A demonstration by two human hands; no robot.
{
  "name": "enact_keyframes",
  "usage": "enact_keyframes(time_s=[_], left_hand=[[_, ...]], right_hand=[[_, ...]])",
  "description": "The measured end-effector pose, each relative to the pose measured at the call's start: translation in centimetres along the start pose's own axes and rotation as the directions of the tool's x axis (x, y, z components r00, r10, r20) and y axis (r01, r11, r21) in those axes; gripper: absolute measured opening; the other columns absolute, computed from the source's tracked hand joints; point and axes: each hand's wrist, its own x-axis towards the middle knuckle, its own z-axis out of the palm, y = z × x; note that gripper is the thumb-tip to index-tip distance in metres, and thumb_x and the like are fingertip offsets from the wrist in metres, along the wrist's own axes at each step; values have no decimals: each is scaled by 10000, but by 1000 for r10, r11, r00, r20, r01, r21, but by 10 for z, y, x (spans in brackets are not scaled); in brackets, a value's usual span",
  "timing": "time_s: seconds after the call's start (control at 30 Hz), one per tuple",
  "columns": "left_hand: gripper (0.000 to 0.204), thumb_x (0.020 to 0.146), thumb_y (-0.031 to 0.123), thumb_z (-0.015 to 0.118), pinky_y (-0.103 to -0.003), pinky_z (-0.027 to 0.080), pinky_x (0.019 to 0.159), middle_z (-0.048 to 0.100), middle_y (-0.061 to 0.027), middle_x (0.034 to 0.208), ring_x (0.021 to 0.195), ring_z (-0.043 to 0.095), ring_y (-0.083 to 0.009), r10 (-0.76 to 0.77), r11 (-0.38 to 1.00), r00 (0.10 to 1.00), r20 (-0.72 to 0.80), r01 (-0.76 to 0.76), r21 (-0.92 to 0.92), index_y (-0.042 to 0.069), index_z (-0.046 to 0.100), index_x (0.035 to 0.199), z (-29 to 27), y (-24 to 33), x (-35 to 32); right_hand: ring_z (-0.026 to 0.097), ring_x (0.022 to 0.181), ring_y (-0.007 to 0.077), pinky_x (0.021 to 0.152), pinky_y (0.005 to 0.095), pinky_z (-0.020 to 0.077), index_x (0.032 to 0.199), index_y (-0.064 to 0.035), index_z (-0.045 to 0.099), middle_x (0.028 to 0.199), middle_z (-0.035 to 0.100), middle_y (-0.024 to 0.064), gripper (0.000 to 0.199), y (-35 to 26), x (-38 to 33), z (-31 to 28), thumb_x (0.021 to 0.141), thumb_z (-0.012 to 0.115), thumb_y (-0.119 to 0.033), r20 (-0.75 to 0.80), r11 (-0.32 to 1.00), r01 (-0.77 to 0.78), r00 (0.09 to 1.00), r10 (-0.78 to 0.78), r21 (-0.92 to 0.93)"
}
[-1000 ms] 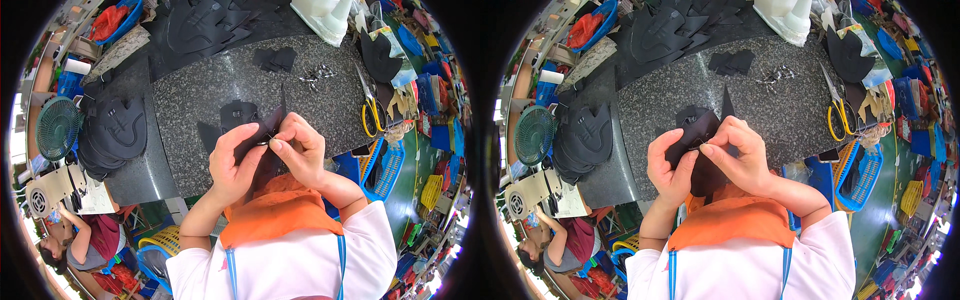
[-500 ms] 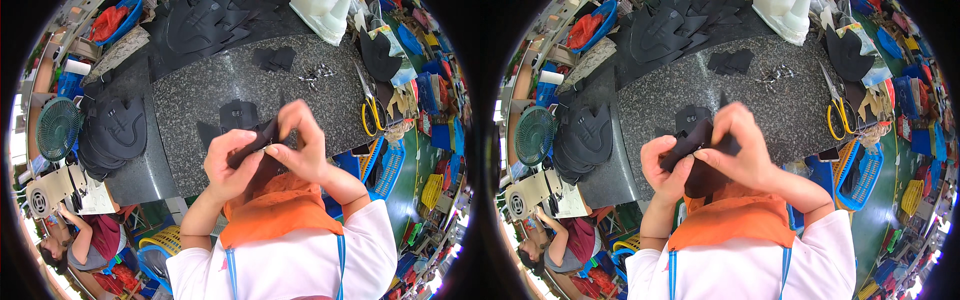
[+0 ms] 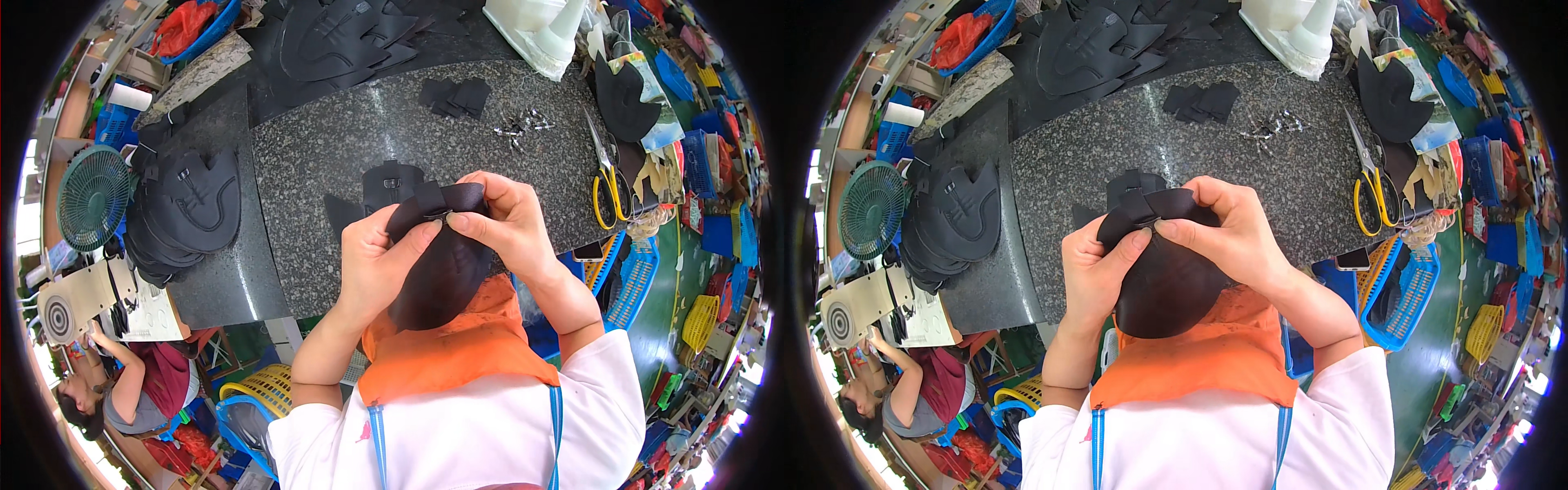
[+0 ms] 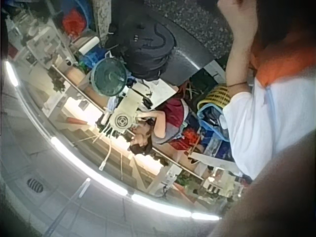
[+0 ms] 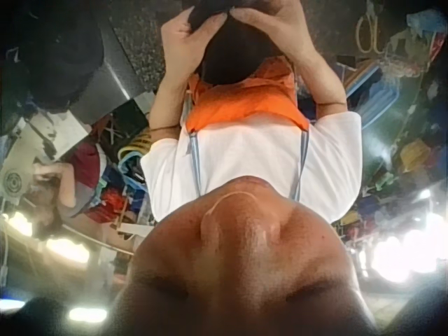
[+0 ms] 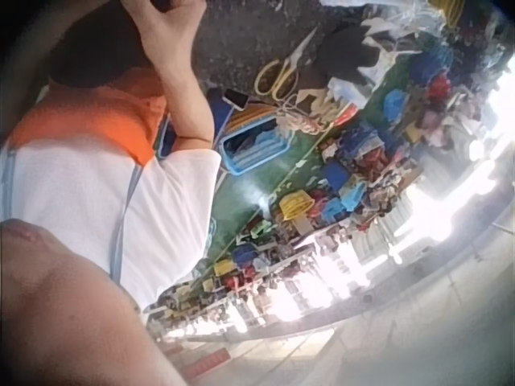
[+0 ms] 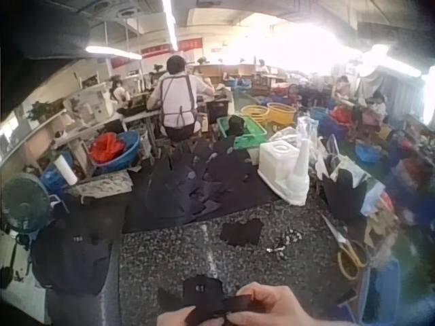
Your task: The person assembles shoe components by threading small straps through metal rings and securing them onto shoe upper pieces by hand.
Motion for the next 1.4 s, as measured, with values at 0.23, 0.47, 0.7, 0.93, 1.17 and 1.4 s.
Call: enact_keyframes(time_s=[0.23, 0.47, 0.7, 0.93, 1.17, 1.4], left_hand=[[211, 939, 80, 606, -202, 463, 745, 652, 2, 944, 851, 562, -40, -36, 969, 989, 144, 70, -237, -19, 633, 1124, -2, 0, 4], [153, 914, 86, 646, -211, 484, 747, 660, 2, 932, 840, 578, -48, -97, 989, 993, 74, 104, -106, -5, 645, 1037, -10, -2, 8], [293, 836, 181, 735, -263, 499, 684, 679, -67, 868, 791, 613, -84, -146, 914, 989, 24, 125, 387, -3, 640, 1043, -41, -11, 28], [548, 786, 283, 725, -456, 407, 989, 534, -225, 1276, 1181, 492, -401, 652, -70, 738, 175, -171, 983, -9, 550, 1215, -134, -12, 192], [714, 602, 443, 856, -454, 500, 856, 585, -146, 1159, 1085, 571, -337, 504, -258, 856, 112, 25, 966, 53, 572, 1129, -112, 31, 344], [375, 684, 281, 806, -448, 468, 844, 586, -67, 1049, 1034, 575, -327, 490, -328, 806, 332, -183, 927, 113, 580, 931, -141, 44, 340]], right_hand=[[566, 765, 39, 671, 209, 476, 898, -10, 626, 829, 644, -3, 172, -2, 0, 2, 843, 734, -131, 2, 993, -86, 996, 86, 79], [574, 759, 46, 666, 203, 475, 881, -13, 629, 827, 650, -2, 164, 7, 5, 2, 838, 738, -128, 5, 987, -122, 992, 122, 104], [548, 711, 39, 633, 206, 456, 863, -2, 623, 775, 624, -2, 144, 46, 26, 4, 841, 705, -118, -48, 980, -127, 992, 121, -156], [528, 1014, 324, 952, 452, 379, 1033, -47, 665, 980, 595, 117, 329, 70, 59, -5, 743, 744, -179, -18, 523, 222, 910, -414, -823], [555, 1010, 349, 888, 431, 450, 1034, -100, 673, 1061, 605, 136, 284, 24, 124, -131, 756, 716, -144, -125, 256, -16, 901, -415, -967], [510, 1111, 307, 969, 394, 394, 1092, -107, 643, 1128, 554, 98, 335, 14, 159, -141, 769, 722, -139, 201, 274, 261, 953, -229, -926]])
